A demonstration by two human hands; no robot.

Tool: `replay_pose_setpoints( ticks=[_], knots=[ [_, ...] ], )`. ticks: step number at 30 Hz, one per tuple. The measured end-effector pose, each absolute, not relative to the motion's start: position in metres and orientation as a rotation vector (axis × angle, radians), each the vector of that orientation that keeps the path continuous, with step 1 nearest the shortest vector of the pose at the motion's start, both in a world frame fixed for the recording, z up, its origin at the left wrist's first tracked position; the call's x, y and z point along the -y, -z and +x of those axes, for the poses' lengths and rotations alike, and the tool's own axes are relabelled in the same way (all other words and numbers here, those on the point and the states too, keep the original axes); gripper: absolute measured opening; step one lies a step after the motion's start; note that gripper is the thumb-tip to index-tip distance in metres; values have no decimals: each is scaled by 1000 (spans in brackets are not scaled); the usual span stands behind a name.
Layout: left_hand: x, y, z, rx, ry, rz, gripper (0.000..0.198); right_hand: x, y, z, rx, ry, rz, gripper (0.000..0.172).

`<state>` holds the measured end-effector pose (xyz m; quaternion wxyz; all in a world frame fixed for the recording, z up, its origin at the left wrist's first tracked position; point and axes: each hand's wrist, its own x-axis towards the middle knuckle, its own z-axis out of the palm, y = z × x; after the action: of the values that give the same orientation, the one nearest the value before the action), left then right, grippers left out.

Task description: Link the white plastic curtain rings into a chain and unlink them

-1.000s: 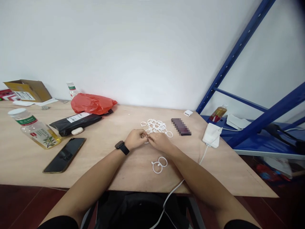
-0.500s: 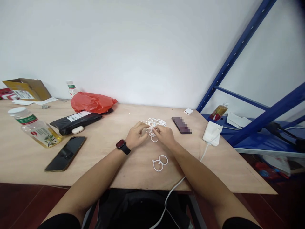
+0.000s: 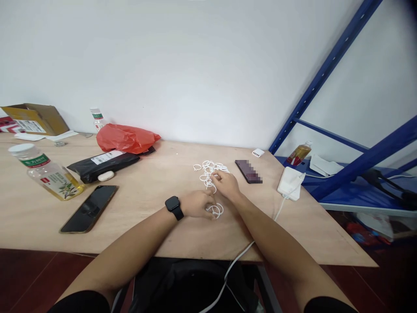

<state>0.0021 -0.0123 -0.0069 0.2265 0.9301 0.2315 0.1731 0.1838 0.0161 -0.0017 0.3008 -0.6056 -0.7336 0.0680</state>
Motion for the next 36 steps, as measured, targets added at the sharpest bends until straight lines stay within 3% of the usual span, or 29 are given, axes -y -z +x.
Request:
replay_pose_setpoints(
  ticks=[14, 19, 25, 32, 36],
  knots=[
    [-17, 6, -24, -896, -532, 2521, 8, -7, 1, 175, 2233, -349, -1228, 19],
    [-16, -2, -28, -1013, -496, 2421, 15, -7, 2, 176, 2306, -382, -1209, 28],
    [-22, -2, -30, -1183, -696, 2273, 34, -4, 4, 174, 2249, -388, -1187, 40],
    [-31, 3, -34, -1445, -737, 2107, 35, 2, 6, 165, 2351, -354, -1073, 40],
    [-30, 1, -32, -1410, -713, 2033, 33, 0, 9, 162, 2377, -312, -1032, 26]
  ],
)
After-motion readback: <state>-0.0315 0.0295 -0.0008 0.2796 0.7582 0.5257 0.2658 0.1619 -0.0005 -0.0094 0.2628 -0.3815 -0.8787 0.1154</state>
